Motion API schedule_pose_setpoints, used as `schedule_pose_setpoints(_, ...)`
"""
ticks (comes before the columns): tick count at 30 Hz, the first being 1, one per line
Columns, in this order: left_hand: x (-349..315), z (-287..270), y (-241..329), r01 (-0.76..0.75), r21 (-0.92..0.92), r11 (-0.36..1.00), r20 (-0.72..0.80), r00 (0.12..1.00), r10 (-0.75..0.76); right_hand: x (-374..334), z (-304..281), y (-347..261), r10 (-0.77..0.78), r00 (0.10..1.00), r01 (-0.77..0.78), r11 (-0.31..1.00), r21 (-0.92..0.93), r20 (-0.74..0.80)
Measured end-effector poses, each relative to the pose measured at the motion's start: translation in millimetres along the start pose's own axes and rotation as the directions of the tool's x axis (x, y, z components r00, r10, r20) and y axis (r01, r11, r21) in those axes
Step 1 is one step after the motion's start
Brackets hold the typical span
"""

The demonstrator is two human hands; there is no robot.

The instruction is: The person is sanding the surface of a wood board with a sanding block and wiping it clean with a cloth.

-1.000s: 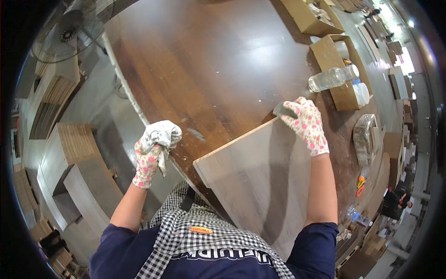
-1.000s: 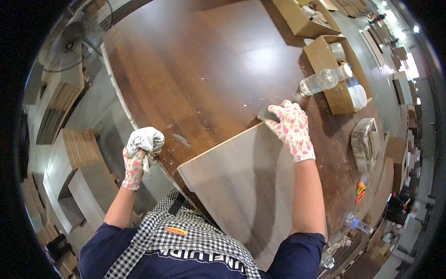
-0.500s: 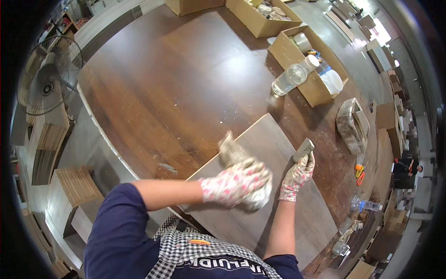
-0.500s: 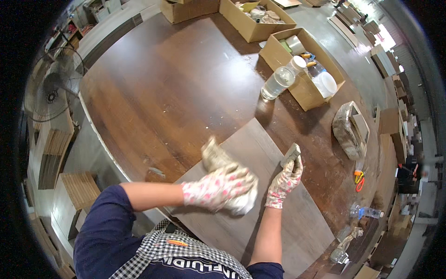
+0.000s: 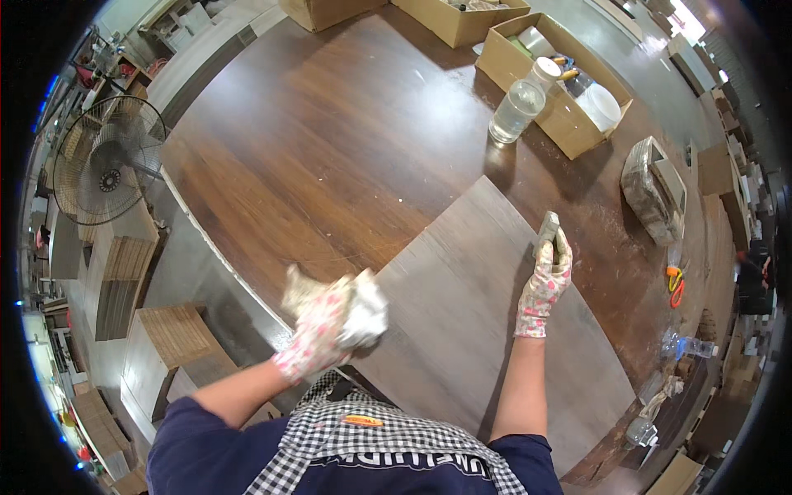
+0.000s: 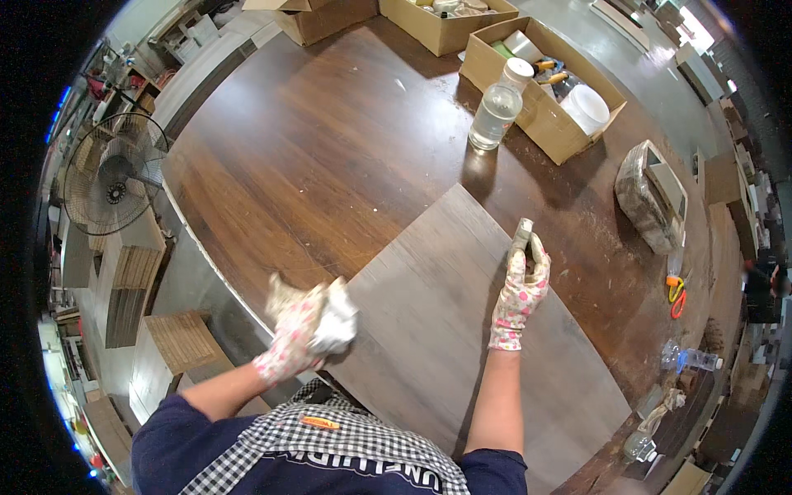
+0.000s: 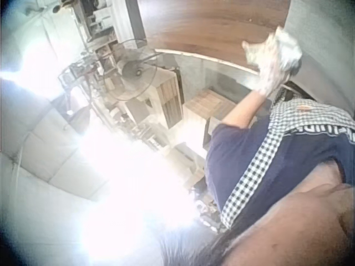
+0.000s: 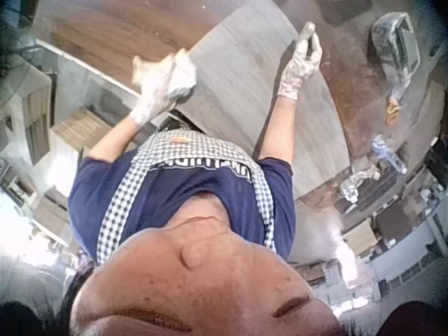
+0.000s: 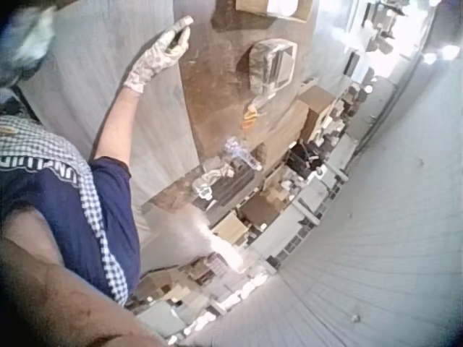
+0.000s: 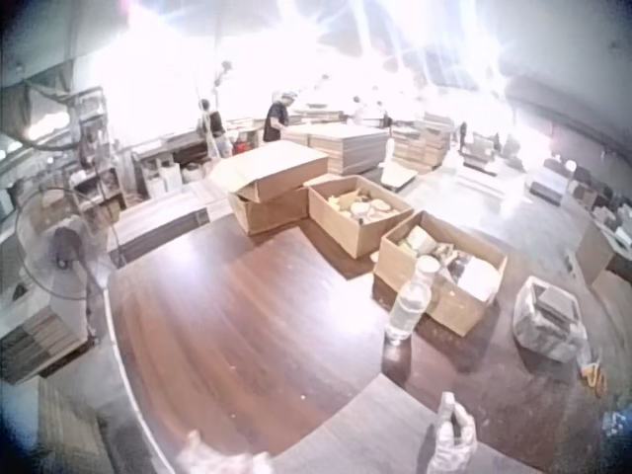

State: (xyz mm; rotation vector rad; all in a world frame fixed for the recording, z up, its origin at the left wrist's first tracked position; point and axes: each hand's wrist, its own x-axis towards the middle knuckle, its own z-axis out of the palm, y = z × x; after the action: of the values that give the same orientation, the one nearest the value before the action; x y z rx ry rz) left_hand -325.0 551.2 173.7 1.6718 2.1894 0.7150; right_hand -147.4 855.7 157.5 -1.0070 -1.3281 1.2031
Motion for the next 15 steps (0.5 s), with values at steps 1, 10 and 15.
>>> schedule_pose_setpoints(1, -17, -14, 7, 0.104, 0.043, 0.994, 0.054, 0.993, -0.106, 2, -3, -2, -0.012, 1.0, 0.012, 1.0, 0.01, 0.007)
schedule_pose_setpoints(10, 54, -35, 30, -0.075, -0.294, 0.953, 0.064, 0.993, 0.098, 16, 10, -26, -0.083, 0.991, 0.109, 0.959, -0.26, 0.108)
schedule_pose_setpoints(15, 116, 26, 78, -0.205, -0.021, 0.979, 0.167, 0.964, 0.206, 36, 32, -26, -0.265, 0.918, 0.394, 0.698, -0.599, 0.295)
